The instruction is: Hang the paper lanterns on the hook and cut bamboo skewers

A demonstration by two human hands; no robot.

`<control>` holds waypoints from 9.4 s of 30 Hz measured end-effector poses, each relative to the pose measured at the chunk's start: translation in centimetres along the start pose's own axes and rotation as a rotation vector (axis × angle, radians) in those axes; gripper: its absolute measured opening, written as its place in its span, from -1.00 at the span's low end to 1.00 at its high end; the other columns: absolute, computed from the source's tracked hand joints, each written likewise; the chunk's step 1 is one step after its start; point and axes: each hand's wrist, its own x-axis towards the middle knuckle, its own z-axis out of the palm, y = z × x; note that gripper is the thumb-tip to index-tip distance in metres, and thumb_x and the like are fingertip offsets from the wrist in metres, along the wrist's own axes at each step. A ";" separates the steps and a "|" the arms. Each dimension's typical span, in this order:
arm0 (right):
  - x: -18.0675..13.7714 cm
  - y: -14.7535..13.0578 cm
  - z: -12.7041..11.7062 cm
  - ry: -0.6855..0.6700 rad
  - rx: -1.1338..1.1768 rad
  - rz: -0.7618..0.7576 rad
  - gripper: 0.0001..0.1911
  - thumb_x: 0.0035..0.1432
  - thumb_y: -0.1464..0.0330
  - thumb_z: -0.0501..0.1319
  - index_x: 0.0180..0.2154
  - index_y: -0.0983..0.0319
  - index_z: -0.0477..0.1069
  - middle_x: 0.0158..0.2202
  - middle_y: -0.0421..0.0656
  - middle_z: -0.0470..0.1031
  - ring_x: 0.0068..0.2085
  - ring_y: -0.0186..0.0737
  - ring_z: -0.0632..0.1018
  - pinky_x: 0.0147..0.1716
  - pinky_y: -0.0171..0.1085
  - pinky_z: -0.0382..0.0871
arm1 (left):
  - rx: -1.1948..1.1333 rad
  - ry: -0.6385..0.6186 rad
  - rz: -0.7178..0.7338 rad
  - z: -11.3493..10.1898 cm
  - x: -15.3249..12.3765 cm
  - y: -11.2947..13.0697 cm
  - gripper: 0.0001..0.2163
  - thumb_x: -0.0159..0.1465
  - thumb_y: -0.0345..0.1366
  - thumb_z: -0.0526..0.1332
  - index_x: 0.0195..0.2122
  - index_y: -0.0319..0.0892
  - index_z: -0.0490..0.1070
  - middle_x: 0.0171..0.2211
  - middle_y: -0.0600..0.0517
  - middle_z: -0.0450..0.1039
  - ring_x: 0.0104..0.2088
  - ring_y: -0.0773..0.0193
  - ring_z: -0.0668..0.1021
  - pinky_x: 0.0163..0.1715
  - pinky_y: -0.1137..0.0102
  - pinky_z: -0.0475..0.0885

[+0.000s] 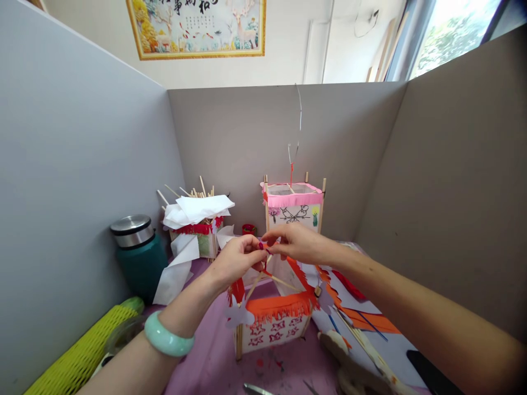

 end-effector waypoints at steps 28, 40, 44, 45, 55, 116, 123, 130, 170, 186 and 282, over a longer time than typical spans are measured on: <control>-1.0 -0.1 1.1 0.050 0.133 -0.069 -0.81 0.15 0.30 0.10 -0.35 0.24 0.43 -0.53 -0.24 0.43 -0.54 -0.41 0.42 -0.55 -0.42 0.18 | -0.026 -0.003 -0.106 -0.2 0.8 0.0 -0.82 0.02 -0.36 0.28 -0.49 -0.20 0.23 -0.64 0.12 0.37 -0.66 0.45 0.37 -0.60 0.49 0.29; 0.9 2.5 2.8 -0.210 0.682 0.118 -0.92 0.10 0.43 0.07 -0.41 0.25 0.31 -0.45 -0.23 0.43 -0.59 -0.48 0.40 -0.69 -0.45 0.11 | 1.090 0.106 0.638 -0.1 0.3 -0.4 -0.87 0.14 -0.52 0.01 -0.45 -0.19 0.28 -0.38 0.03 0.35 -0.42 0.35 0.41 -0.42 0.45 0.29; 1.0 3.2 2.9 -0.207 0.715 0.132 -0.96 0.06 0.42 0.13 -0.37 0.24 0.33 -0.50 -0.26 0.40 -0.55 -0.45 0.43 -0.66 -0.46 0.14 | 1.049 0.129 0.654 -0.3 0.3 -0.8 -0.86 0.16 -0.51 0.02 -0.40 -0.19 0.31 -0.37 0.04 0.36 -0.39 0.34 0.43 -0.40 0.45 0.31; 1.0 3.2 2.9 -0.212 0.723 0.129 -0.95 0.06 0.41 0.13 -0.36 0.24 0.33 -0.53 -0.27 0.38 -0.55 -0.45 0.42 -0.66 -0.46 0.14 | 1.040 0.132 0.651 -0.3 0.3 -0.9 -0.87 0.16 -0.51 0.02 -0.39 -0.19 0.31 -0.37 0.03 0.36 -0.38 0.34 0.44 -0.39 0.45 0.31; 0.2 2.4 2.1 -0.014 0.213 0.047 -0.87 0.02 0.44 0.09 -0.41 0.25 0.40 -0.56 -0.25 0.39 -0.52 -0.39 0.39 -0.54 -0.40 0.17 | 0.812 0.191 0.522 -0.6 -0.1 -0.8 -0.88 0.07 -0.53 0.11 -0.47 -0.19 0.35 -0.49 0.09 0.36 -0.50 0.40 0.38 -0.49 0.49 0.23; 0.2 1.6 3.0 0.139 0.308 0.020 -0.90 0.02 0.42 0.10 -0.35 0.23 0.33 -0.59 -0.27 0.36 -0.53 -0.38 0.44 -0.58 -0.42 0.23 | 0.177 0.164 -0.109 0.0 1.4 1.0 -0.98 0.03 -0.41 0.16 -0.51 -0.20 0.31 -0.75 0.15 0.31 -0.71 0.39 0.40 -0.74 0.51 0.29; 0.2 1.3 2.8 0.187 0.240 0.035 -0.90 0.03 0.42 0.09 -0.37 0.24 0.35 -0.59 -0.27 0.36 -0.55 -0.39 0.43 -0.58 -0.42 0.23 | 0.127 0.107 -0.153 -0.2 1.3 1.3 -0.95 0.05 -0.37 0.17 -0.49 -0.24 0.37 -0.75 0.13 0.30 -0.72 0.42 0.37 -0.71 0.52 0.28; 0.2 1.0 2.6 0.209 0.225 0.061 -0.92 0.01 0.40 0.11 -0.39 0.24 0.36 -0.60 -0.27 0.36 -0.56 -0.40 0.42 -0.60 -0.43 0.22 | 0.130 0.081 -0.143 -0.2 1.3 1.1 -0.96 -0.01 -0.42 0.20 -0.50 -0.26 0.41 -0.74 0.14 0.30 -0.70 0.44 0.36 -0.70 0.53 0.26; 0.4 1.7 3.2 0.133 0.408 0.060 -0.94 -0.03 0.41 0.12 -0.46 0.25 0.35 -0.55 -0.27 0.37 -0.55 -0.41 0.44 -0.58 -0.43 0.25 | 0.134 0.096 -0.145 -0.6 1.1 0.7 -0.98 -0.02 -0.39 0.19 -0.52 -0.19 0.35 -0.78 0.18 0.22 -0.75 0.46 0.25 -0.72 0.52 0.11; 0.7 1.9 3.6 -0.066 0.829 0.185 -0.90 -0.01 0.38 0.13 -0.37 0.22 0.25 -0.66 -0.36 0.20 -0.66 -0.48 0.23 -0.68 -0.44 0.02 | 0.187 0.179 -0.109 -0.7 1.0 0.6 -0.98 -0.06 -0.40 0.15 -0.55 -0.17 0.34 -0.77 0.18 0.20 -0.72 0.45 0.27 -0.70 0.54 0.13; 17.6 1.8 -17.0 0.485 -0.311 0.117 -0.83 0.01 0.53 0.21 -0.27 0.33 0.47 -0.45 -0.11 0.53 -0.47 -0.35 0.53 -0.55 -0.43 0.40 | 0.878 0.874 0.299 -14.4 8.2 6.1 -0.82 0.06 -0.30 0.14 -0.36 -0.15 0.50 -0.32 -0.02 0.55 -0.33 0.17 0.55 -0.26 0.34 0.41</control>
